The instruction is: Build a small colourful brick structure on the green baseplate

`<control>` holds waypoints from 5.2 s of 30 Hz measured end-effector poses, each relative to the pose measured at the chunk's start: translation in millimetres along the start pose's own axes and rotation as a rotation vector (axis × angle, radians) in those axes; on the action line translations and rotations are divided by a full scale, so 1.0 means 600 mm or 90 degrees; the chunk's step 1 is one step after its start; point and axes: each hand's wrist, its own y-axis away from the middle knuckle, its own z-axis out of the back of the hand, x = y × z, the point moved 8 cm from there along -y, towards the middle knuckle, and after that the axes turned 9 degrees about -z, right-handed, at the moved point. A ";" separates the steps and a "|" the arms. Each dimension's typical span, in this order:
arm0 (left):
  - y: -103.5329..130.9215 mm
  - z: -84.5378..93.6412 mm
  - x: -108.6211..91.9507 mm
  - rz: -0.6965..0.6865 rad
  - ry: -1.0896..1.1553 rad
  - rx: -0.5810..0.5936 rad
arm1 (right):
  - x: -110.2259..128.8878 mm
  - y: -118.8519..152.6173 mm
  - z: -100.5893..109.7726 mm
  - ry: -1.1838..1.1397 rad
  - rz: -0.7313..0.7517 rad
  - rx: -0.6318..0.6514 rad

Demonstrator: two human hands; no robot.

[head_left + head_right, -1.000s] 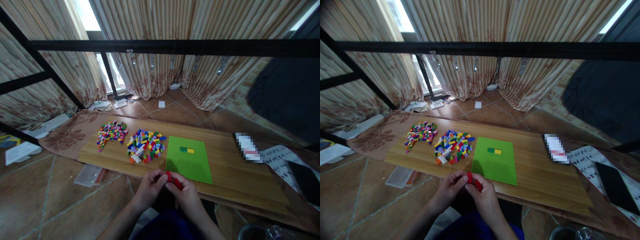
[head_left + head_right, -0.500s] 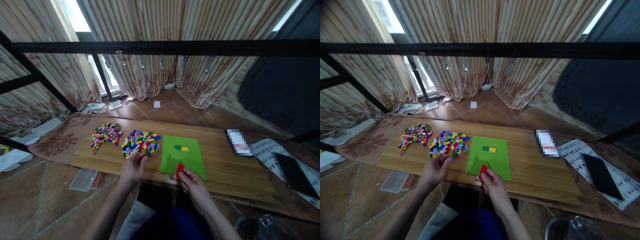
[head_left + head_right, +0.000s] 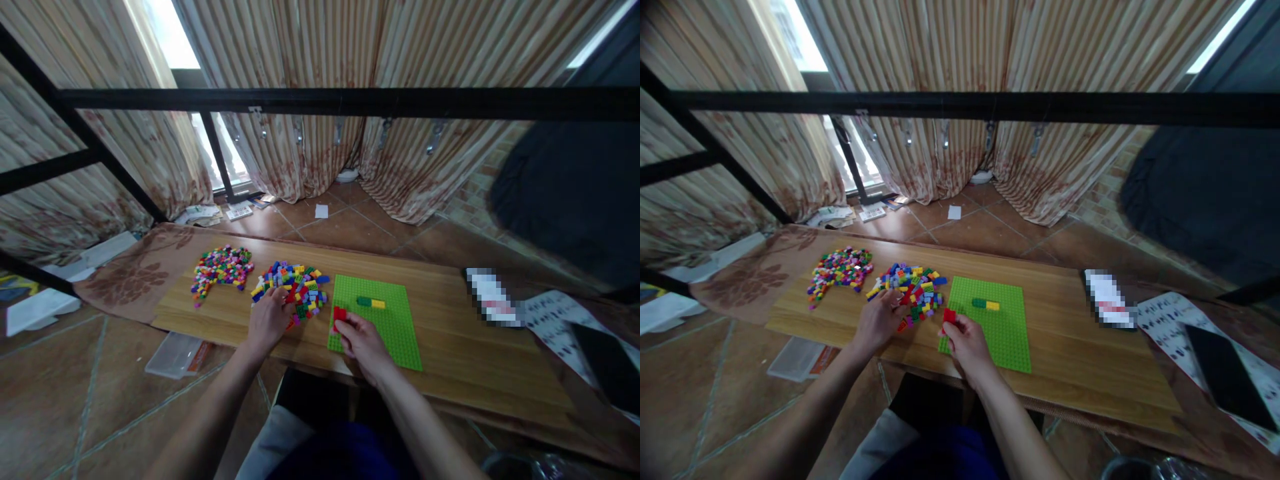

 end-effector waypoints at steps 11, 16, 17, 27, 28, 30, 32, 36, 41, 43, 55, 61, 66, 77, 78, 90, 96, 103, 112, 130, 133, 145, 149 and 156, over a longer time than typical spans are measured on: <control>0.064 0.027 0.030 0.031 0.175 -0.092 | 0.034 -0.077 -0.079 0.431 0.244 -0.108; 0.090 0.009 0.014 0.014 0.185 -0.083 | 0.042 -0.064 -0.088 0.510 0.291 -0.152; 0.095 0.004 0.009 0.001 0.188 -0.081 | 0.042 -0.062 -0.088 0.516 0.300 -0.156; 0.102 -0.021 -0.006 -0.021 0.189 -0.054 | 0.087 -0.079 -0.037 0.553 0.404 -0.238; 0.100 -0.021 -0.005 -0.019 0.188 -0.057 | 0.097 -0.090 -0.034 0.587 0.408 -0.258; 0.097 -0.022 -0.005 -0.015 0.186 -0.065 | 0.113 -0.117 -0.033 0.681 0.386 -0.293; 0.098 -0.021 -0.004 -0.013 0.182 -0.078 | 0.120 -0.145 -0.040 0.765 0.353 -0.284; 0.103 -0.012 -0.004 -0.029 0.186 -0.117 | 0.124 -0.161 -0.054 0.806 0.335 -0.251; 0.110 0.002 -0.019 -0.050 0.229 -0.147 | 0.106 -0.080 -0.023 0.713 0.369 -0.287; 0.108 -0.002 -0.040 -0.064 0.266 -0.128 | 0.085 -0.032 0.009 0.636 0.358 -0.318; 0.019 -0.089 -0.182 -0.108 0.405 0.037 | 0.057 0.010 0.107 0.678 0.206 -0.471; 0.003 -0.121 -0.196 -0.099 0.404 0.073 | 0.043 0.021 0.124 0.629 0.265 -0.434; -0.005 -0.127 -0.207 -0.091 0.400 0.084 | 0.047 0.020 0.125 0.694 0.279 -0.393; -0.009 -0.131 -0.217 -0.083 0.412 0.079 | 0.045 0.013 0.118 0.727 0.274 -0.396; -0.010 -0.130 -0.219 -0.083 0.415 0.079 | 0.046 0.012 0.119 0.731 0.269 -0.401; -0.010 -0.137 -0.223 -0.081 0.452 0.083 | 0.055 0.010 0.127 0.744 0.268 -0.396; -0.013 -0.136 -0.217 -0.058 0.473 0.075 | 0.061 0.008 0.127 0.757 0.278 -0.388; -0.039 -0.130 -0.208 -0.048 0.430 0.084 | 0.063 0.007 0.130 0.730 0.290 -0.370; -0.068 -0.132 -0.205 -0.039 0.391 0.108 | 0.066 -0.003 0.131 0.698 0.298 -0.373; -0.076 -0.143 -0.208 0.013 0.378 0.116 | 0.063 -0.006 0.137 0.669 0.281 -0.381; -0.077 -0.144 -0.208 0.021 0.367 0.117 | 0.064 -0.006 0.138 0.660 0.274 -0.374; -0.085 -0.155 -0.199 0.060 0.390 0.150 | 0.057 -0.021 0.158 0.527 0.247 -0.369; -0.090 -0.160 -0.194 0.075 0.379 0.177 | 0.055 -0.013 0.146 0.562 0.276 -0.366; -0.104 -0.173 -0.190 0.077 0.361 0.207 | 0.047 -0.011 0.137 0.627 0.281 -0.358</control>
